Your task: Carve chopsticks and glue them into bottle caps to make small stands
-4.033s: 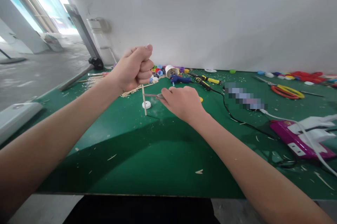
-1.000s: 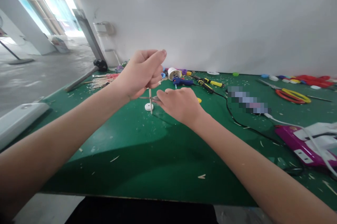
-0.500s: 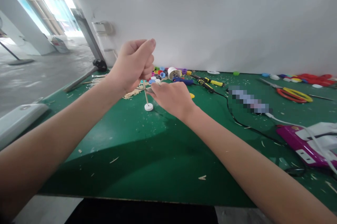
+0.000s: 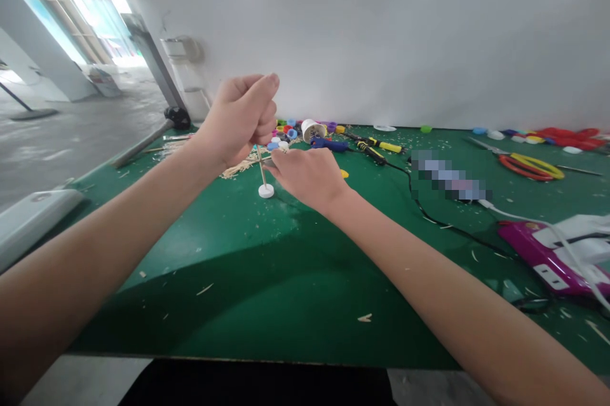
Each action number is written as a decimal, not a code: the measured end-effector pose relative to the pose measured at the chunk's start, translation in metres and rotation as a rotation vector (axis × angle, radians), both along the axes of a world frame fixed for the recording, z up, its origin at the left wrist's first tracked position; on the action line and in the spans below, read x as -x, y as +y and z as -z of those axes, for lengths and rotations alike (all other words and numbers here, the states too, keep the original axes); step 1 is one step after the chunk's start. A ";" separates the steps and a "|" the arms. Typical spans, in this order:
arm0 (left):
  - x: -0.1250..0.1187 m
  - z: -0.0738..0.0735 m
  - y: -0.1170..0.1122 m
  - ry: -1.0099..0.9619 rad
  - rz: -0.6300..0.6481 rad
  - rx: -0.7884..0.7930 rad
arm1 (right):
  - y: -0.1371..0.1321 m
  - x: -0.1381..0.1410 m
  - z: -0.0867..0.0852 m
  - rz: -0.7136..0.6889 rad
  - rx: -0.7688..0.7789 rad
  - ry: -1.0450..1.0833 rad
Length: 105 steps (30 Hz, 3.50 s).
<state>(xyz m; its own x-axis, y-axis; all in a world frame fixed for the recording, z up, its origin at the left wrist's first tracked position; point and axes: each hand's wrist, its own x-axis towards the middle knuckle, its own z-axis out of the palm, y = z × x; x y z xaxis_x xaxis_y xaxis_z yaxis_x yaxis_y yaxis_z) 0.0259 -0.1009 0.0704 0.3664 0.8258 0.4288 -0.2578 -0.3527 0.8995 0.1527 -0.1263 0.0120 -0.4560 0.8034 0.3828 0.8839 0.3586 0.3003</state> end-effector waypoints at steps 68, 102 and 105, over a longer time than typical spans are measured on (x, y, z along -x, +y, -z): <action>-0.001 0.006 -0.001 -0.144 0.248 0.428 | -0.020 -0.032 0.014 0.048 -0.022 -0.132; -0.013 0.004 -0.011 0.137 -0.133 0.091 | -0.021 -0.022 0.016 -0.066 -0.187 -0.057; -0.017 0.005 -0.013 0.227 -0.255 -0.042 | -0.024 -0.020 0.017 -0.056 -0.218 -0.056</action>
<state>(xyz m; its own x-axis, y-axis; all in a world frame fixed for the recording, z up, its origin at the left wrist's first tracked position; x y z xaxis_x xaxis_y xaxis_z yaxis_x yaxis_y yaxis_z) 0.0430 -0.1135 0.0652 0.2400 0.8863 0.3960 0.0482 -0.4183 0.9070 0.1726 -0.1503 -0.0049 -0.5228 0.6776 0.5173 0.8443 0.3274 0.4243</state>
